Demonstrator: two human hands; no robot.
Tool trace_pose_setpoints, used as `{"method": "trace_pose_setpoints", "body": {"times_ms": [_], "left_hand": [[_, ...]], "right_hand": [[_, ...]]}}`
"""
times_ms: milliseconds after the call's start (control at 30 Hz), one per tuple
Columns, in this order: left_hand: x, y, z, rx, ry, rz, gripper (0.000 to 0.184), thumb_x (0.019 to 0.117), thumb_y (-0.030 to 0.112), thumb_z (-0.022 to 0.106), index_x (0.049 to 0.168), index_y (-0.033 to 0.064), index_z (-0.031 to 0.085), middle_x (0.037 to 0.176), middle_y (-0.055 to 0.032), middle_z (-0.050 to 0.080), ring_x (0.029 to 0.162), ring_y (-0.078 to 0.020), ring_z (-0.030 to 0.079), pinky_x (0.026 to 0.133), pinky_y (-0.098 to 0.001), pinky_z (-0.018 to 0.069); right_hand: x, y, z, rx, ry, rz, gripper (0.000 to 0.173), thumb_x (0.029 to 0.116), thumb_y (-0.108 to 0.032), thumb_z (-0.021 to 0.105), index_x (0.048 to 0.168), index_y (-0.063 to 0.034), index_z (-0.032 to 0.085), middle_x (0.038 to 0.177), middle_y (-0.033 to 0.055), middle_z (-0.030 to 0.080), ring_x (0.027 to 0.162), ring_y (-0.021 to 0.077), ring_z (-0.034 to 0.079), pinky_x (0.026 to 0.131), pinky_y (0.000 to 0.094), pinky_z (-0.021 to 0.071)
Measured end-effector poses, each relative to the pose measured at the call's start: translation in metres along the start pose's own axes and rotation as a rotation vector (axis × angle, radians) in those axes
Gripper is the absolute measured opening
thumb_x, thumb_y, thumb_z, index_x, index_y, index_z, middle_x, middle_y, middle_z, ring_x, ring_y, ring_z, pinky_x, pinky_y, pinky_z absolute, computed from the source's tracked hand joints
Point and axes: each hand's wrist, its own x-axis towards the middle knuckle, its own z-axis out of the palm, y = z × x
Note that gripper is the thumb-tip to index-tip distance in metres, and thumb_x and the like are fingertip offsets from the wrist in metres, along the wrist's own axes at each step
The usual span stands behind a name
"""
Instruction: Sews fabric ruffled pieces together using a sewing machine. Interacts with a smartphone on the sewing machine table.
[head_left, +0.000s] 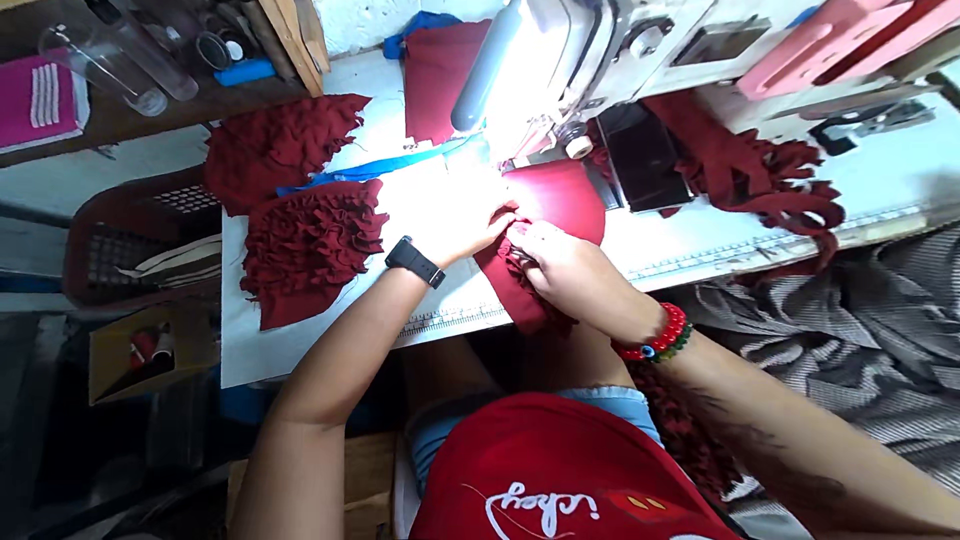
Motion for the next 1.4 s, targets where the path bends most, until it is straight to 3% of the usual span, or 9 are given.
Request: {"method": "trace_pose_setpoints", "body": {"times_ms": [133, 400, 533, 633, 767, 933, 1133, 1267, 1400], "left_hand": [[0.007, -0.005, -0.004, 0.002, -0.006, -0.076, 0.025, 0.1018, 0.027, 0.057, 0.099, 0.0094, 0.075, 0.105, -0.0106, 0.072, 0.107, -0.0274, 0.067, 0.093, -0.0495, 0.0503], [-0.018, 0.015, 0.001, -0.101, -0.054, -0.028, 0.025, 0.0987, 0.014, 0.059, 0.115, 0.0095, 0.077, 0.115, -0.0099, 0.074, 0.111, -0.0244, 0.069, 0.098, -0.047, 0.0512], [-0.016, 0.014, 0.002, -0.111, -0.101, -0.068, 0.027, 0.0987, 0.024, 0.061, 0.118, 0.0119, 0.076, 0.117, -0.0092, 0.074, 0.114, -0.0244, 0.068, 0.1, -0.0496, 0.0493], [-0.014, 0.016, 0.003, -0.097, -0.073, -0.059, 0.025, 0.0987, 0.025, 0.062, 0.113, 0.0109, 0.077, 0.114, -0.0094, 0.074, 0.11, -0.0245, 0.069, 0.098, -0.0494, 0.05], [-0.016, 0.009, 0.009, -0.052, 0.007, -0.007, 0.025, 0.1007, 0.028, 0.057, 0.106, 0.0164, 0.078, 0.11, -0.0052, 0.075, 0.11, -0.0221, 0.068, 0.094, -0.0467, 0.048], [-0.017, 0.01, 0.005, -0.178, 0.054, -0.036, 0.021, 0.1011, 0.018, 0.059, 0.106, 0.0099, 0.077, 0.107, -0.0067, 0.075, 0.108, -0.0189, 0.068, 0.097, -0.0426, 0.0503], [-0.021, 0.009, 0.008, -0.226, 0.091, -0.08, 0.022, 0.1021, 0.02, 0.058, 0.106, 0.009, 0.077, 0.112, -0.0081, 0.074, 0.113, -0.0205, 0.067, 0.102, -0.0436, 0.0486], [-0.021, 0.01, 0.009, -0.252, 0.114, -0.064, 0.02, 0.1014, 0.016, 0.06, 0.106, 0.0082, 0.078, 0.109, -0.0077, 0.075, 0.11, -0.0188, 0.068, 0.1, -0.0405, 0.0503], [-0.021, 0.01, 0.009, -0.239, 0.141, -0.051, 0.018, 0.0997, 0.013, 0.062, 0.104, 0.0083, 0.078, 0.106, -0.0075, 0.076, 0.108, -0.0198, 0.068, 0.1, -0.0417, 0.0494]], "right_hand": [[-0.002, 0.004, 0.002, 0.037, 0.01, -0.032, 0.033, 0.0951, -0.005, 0.058, 0.126, -0.0022, 0.07, 0.104, 0.0169, 0.065, 0.089, 0.0322, 0.068, 0.07, 0.0511, 0.0572], [-0.004, 0.014, -0.014, 0.208, -0.064, 0.056, 0.033, 0.0992, -0.014, 0.061, 0.131, -0.0077, 0.068, 0.108, 0.0132, 0.072, 0.097, 0.0287, 0.07, 0.084, 0.0537, 0.0568], [-0.023, 0.021, -0.04, 0.509, -0.178, 0.246, 0.037, 0.0961, -0.021, 0.07, 0.132, -0.0162, 0.061, 0.096, 0.0022, 0.072, 0.074, 0.0122, 0.069, 0.068, 0.0375, 0.0617], [-0.052, 0.031, -0.057, 0.432, -0.231, 0.224, 0.031, 0.095, -0.029, 0.07, 0.124, -0.0177, 0.067, 0.093, -0.0028, 0.072, 0.073, 0.0055, 0.068, 0.067, 0.0306, 0.0601], [-0.063, 0.034, -0.07, 0.128, -0.091, 0.167, 0.037, 0.1037, -0.038, 0.053, 0.108, -0.0105, 0.077, 0.093, 0.0063, 0.071, 0.085, 0.0228, 0.069, 0.074, 0.0516, 0.0564], [-0.011, 0.021, -0.044, 0.244, 0.039, 0.184, 0.032, 0.109, -0.027, 0.048, 0.101, -0.0096, 0.073, 0.081, 0.0054, 0.07, 0.07, 0.0182, 0.068, 0.066, 0.0448, 0.0574], [0.021, 0.019, -0.023, 0.281, 0.01, 0.191, 0.021, 0.0967, -0.024, 0.069, 0.084, -0.0073, 0.07, 0.082, 0.0103, 0.064, 0.08, 0.0262, 0.063, 0.07, 0.0501, 0.0493], [0.022, 0.018, -0.029, 0.311, -0.026, 0.283, 0.01, 0.0945, -0.018, 0.07, 0.093, -0.008, 0.07, 0.079, 0.0095, 0.065, 0.073, 0.0244, 0.063, 0.065, 0.0497, 0.0496], [0.022, 0.016, -0.033, 0.39, -0.039, 0.292, 0.025, 0.0963, -0.029, 0.072, 0.087, -0.0061, 0.067, 0.068, 0.0068, 0.061, 0.058, 0.0179, 0.058, 0.055, 0.0392, 0.0484]]}}
